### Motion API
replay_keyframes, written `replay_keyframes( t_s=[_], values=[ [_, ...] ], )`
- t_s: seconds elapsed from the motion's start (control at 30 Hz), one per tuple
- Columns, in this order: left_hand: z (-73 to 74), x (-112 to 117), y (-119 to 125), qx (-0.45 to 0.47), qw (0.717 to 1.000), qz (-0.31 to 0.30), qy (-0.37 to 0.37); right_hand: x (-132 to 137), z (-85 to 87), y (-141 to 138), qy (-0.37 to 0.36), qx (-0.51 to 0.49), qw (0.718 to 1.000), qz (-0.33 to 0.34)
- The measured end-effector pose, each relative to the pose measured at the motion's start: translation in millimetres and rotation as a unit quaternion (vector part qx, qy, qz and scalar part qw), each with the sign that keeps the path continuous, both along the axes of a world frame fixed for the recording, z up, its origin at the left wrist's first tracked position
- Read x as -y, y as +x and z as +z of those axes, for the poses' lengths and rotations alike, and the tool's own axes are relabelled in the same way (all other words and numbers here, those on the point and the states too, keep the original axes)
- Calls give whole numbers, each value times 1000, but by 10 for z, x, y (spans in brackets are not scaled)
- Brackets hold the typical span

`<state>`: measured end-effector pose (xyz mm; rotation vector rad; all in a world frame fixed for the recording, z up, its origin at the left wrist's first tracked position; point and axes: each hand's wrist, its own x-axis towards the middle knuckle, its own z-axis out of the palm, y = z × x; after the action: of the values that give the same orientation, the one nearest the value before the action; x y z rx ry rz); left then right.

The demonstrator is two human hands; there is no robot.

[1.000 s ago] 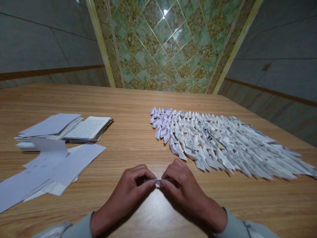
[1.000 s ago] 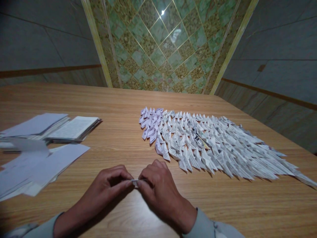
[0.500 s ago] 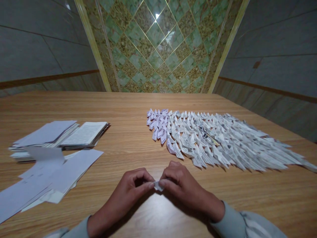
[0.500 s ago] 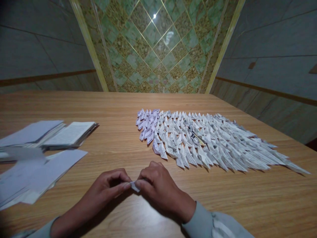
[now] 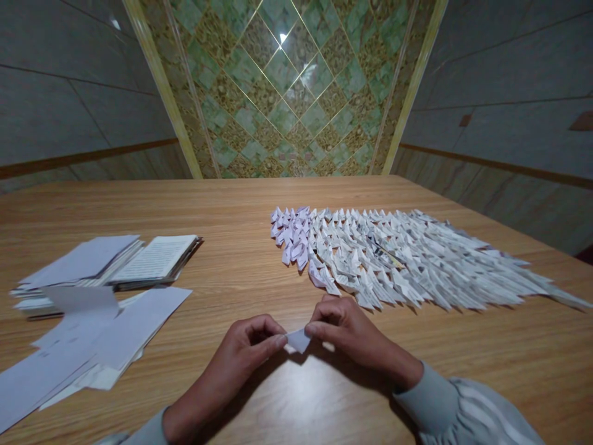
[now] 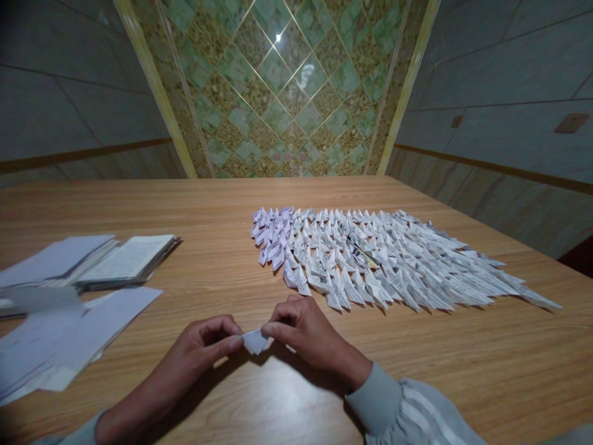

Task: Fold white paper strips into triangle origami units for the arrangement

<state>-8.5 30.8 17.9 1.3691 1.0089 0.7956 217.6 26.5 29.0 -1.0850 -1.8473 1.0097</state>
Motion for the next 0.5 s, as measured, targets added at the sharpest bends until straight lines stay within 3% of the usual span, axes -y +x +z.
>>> replay_keyframes(
  t_s=[0.3,0.4,0.5],
  values=[
    [-60,55,97,102,990,25,-90,53,-133,-163,-28,-102,992,-73],
    [-75,47,102,93,992,41,-79,77,-158,-205,-46,-106,991,-69],
    [-56,32,80,80,994,66,-44,91,-123,-203,-19,-65,996,-61]
  ],
)
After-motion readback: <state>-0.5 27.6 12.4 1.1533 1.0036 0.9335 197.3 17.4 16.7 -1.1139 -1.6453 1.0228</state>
